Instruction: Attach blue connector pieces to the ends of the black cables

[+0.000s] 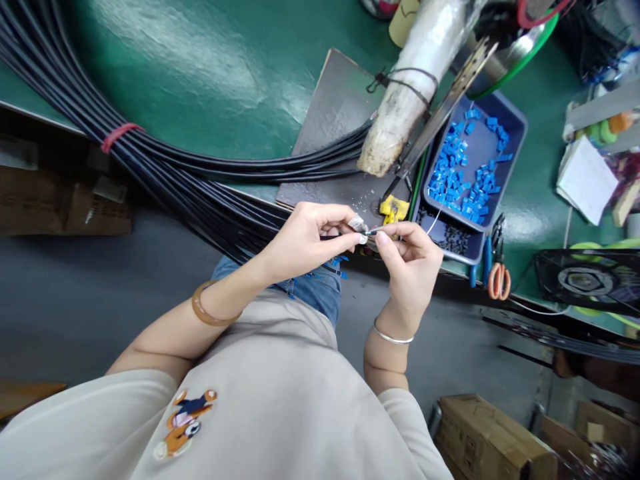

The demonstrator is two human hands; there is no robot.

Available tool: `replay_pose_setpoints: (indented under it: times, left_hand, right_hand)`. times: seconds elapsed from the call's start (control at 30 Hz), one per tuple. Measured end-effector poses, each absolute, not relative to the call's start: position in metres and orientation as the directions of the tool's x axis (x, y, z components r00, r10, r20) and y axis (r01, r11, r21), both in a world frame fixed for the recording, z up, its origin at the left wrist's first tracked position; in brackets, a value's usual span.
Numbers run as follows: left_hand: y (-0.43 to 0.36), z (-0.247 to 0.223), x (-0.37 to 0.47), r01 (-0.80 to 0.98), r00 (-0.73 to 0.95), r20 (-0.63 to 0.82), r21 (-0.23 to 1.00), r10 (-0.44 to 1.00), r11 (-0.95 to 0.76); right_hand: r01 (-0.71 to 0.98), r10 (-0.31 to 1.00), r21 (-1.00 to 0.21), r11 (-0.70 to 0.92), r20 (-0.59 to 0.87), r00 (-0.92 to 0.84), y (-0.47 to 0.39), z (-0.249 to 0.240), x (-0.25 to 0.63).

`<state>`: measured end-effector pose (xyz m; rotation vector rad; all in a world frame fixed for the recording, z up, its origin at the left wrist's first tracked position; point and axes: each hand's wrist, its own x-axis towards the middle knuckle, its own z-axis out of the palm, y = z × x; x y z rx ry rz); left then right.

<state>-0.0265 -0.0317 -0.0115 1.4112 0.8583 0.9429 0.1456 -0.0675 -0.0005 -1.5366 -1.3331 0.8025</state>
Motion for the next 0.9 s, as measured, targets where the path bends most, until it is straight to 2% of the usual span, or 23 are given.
replay_pose_setpoints:
  times: [0.17, 0.37, 0.43, 0.5, 0.57, 0.6, 0.63, 0.7, 0.77, 0.8, 0.83, 0.87, 0.9]
  left_hand:
    - [-0.034, -0.011, -0.027, -0.024, 0.420, 0.063, 0.998, 0.905, -0.058]
    - [-0.030, -0.005, -0.033, -0.077, 0.461, -0.018, 0.995, 0.887, 0.060]
    - [-0.030, 0.000, -0.035, -0.080, 0.461, -0.006, 0.996, 0.887, 0.048]
    - [-0.034, 0.010, -0.037, -0.021, 0.458, 0.079, 0.997, 0.885, -0.079]
    - [-0.040, 0.023, -0.038, 0.120, 0.477, 0.228, 0.940, 0.849, -0.320]
    - [-0.043, 0.029, -0.038, 0.203, 0.516, 0.291, 0.872, 0.806, -0.445]
    - [-0.044, 0.033, -0.039, 0.289, 0.572, 0.283, 0.809, 0.770, -0.512]
    - [-0.043, 0.034, -0.042, 0.324, 0.720, 0.183, 0.765, 0.669, -0.557]
    - [-0.035, 0.024, -0.048, 0.117, 0.884, 0.134, 0.864, 0.448, -0.489]
    - [-0.029, 0.016, -0.052, 0.006, 0.945, 0.112, 0.934, 0.308, -0.358]
    - [-0.024, 0.006, -0.056, -0.053, 0.967, 0.093, 0.984, 0.238, -0.170]
    - [-0.020, -0.003, -0.061, -0.083, 0.963, 0.069, 0.996, 0.262, 0.042]
    - [-0.017, -0.012, -0.064, -0.144, 0.936, 0.056, 0.961, 0.346, 0.234]
  right_hand:
    - [0.383, 0.979, -0.923, 0.036, 0.110, 0.174, -0.068, -0.002, 0.140]
    - [0.536, 0.931, -0.833, 0.136, 0.293, 0.219, -0.075, -0.002, 0.127]
    - [0.548, 0.901, -0.814, 0.195, 0.370, 0.229, -0.081, 0.006, 0.131]
    - [0.540, 0.843, -0.796, 0.272, 0.468, 0.264, -0.088, 0.021, 0.141]
    - [0.562, 0.802, -0.777, 0.283, 0.513, 0.305, -0.094, 0.039, 0.159]
    - [0.595, 0.815, -0.768, 0.239, 0.491, 0.307, -0.096, 0.048, 0.170]
    - [0.629, 0.853, -0.759, 0.166, 0.430, 0.294, -0.096, 0.055, 0.182]
    - [0.732, 0.938, -0.681, -0.009, 0.247, 0.241, -0.088, 0.062, 0.209]
    - [0.836, 0.938, -0.540, -0.100, 0.229, 0.260, -0.071, 0.059, 0.235]
    - [0.890, 0.917, -0.436, -0.136, 0.286, 0.280, -0.060, 0.054, 0.246]
    - [0.923, 0.890, -0.336, -0.186, 0.341, 0.303, -0.048, 0.048, 0.255]
    - [0.937, 0.870, -0.268, -0.224, 0.377, 0.316, -0.035, 0.042, 0.261]
    - [0.942, 0.867, -0.233, -0.242, 0.385, 0.317, -0.023, 0.036, 0.266]
